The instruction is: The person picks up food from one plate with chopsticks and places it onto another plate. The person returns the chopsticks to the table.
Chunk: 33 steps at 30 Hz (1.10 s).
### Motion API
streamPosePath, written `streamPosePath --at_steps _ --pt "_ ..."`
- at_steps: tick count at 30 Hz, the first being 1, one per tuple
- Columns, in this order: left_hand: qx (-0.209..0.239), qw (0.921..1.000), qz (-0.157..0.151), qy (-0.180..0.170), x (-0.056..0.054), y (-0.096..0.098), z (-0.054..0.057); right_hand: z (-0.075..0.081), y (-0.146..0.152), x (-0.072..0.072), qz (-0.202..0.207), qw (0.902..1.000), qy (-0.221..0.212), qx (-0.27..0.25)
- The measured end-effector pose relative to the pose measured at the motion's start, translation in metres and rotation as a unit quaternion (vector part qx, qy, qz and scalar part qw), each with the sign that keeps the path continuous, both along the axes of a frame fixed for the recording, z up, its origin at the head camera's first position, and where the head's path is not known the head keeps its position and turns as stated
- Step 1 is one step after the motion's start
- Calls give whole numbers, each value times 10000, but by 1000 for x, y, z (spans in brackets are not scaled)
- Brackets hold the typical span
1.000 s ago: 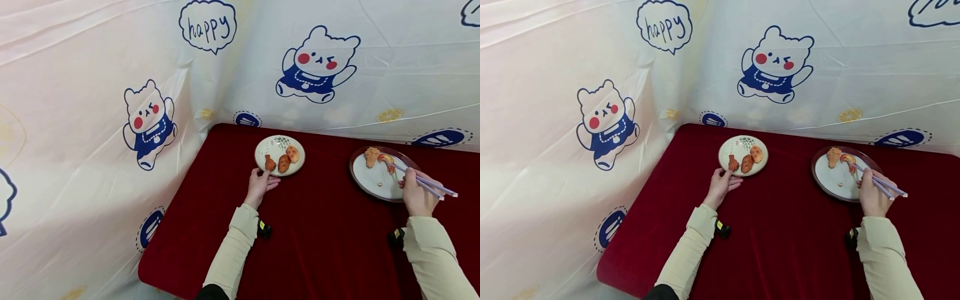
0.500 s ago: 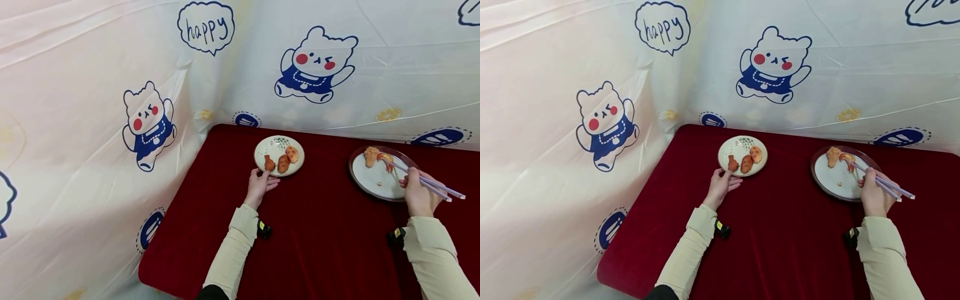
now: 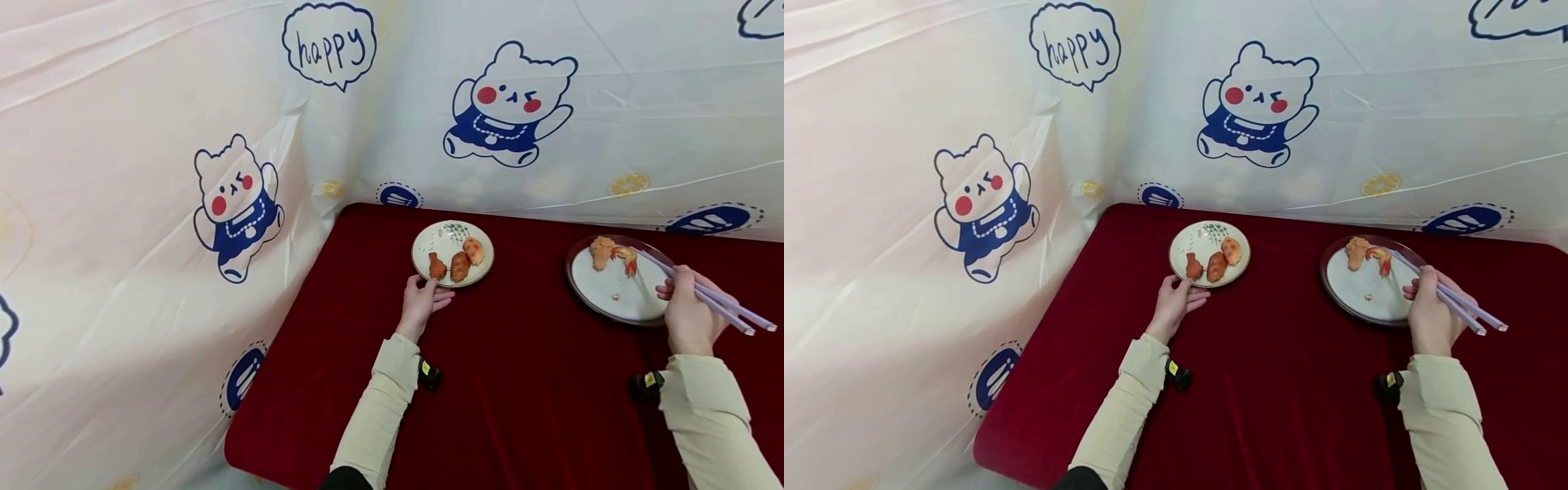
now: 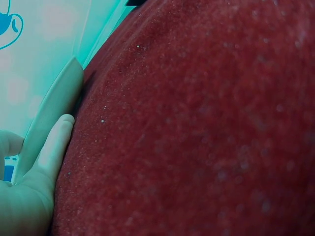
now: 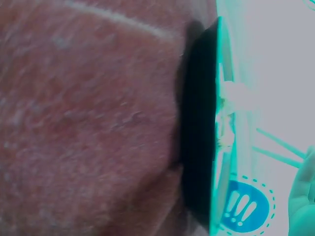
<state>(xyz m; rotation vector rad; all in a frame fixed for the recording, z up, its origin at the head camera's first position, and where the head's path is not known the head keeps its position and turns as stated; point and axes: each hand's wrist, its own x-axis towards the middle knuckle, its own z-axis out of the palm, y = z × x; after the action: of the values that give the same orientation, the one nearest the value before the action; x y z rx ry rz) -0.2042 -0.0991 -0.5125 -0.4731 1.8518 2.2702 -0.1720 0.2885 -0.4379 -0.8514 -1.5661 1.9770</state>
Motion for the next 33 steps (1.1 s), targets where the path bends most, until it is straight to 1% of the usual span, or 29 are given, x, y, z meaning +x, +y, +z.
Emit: streamPosePath --at_steps 5,8,12,14,20,26,30,32,33 --pt "-25 10000 -24 -17 1 2 1 6 -9 4 -69 9978 663 -63" --pt "-43 10000 -37 -42 1 2 1 9 -16 4 -43 9930 1177 -101" --pt "-61 10000 -26 -47 1 3 2 13 -26 4 102 9863 1648 13" --pt "-65 10000 -17 -45 1 4 2 14 -31 4 186 9854 1690 108" --pt "-64 10000 -12 4 1 3 2 16 -48 3 501 9848 1613 416" --pt "-35 10000 -5 -51 0 2 2 13 -68 2 888 9781 1708 787" --pt "-59 10000 -3 -41 0 2 2 12 -82 2 1123 9759 1545 1053" --pt "-71 10000 -10 -3 0 2 2 11 -90 3 1300 9730 1268 1424" --pt "-52 10000 -39 -11 1 1 5 14 -95 5 1397 9690 1168 1669"
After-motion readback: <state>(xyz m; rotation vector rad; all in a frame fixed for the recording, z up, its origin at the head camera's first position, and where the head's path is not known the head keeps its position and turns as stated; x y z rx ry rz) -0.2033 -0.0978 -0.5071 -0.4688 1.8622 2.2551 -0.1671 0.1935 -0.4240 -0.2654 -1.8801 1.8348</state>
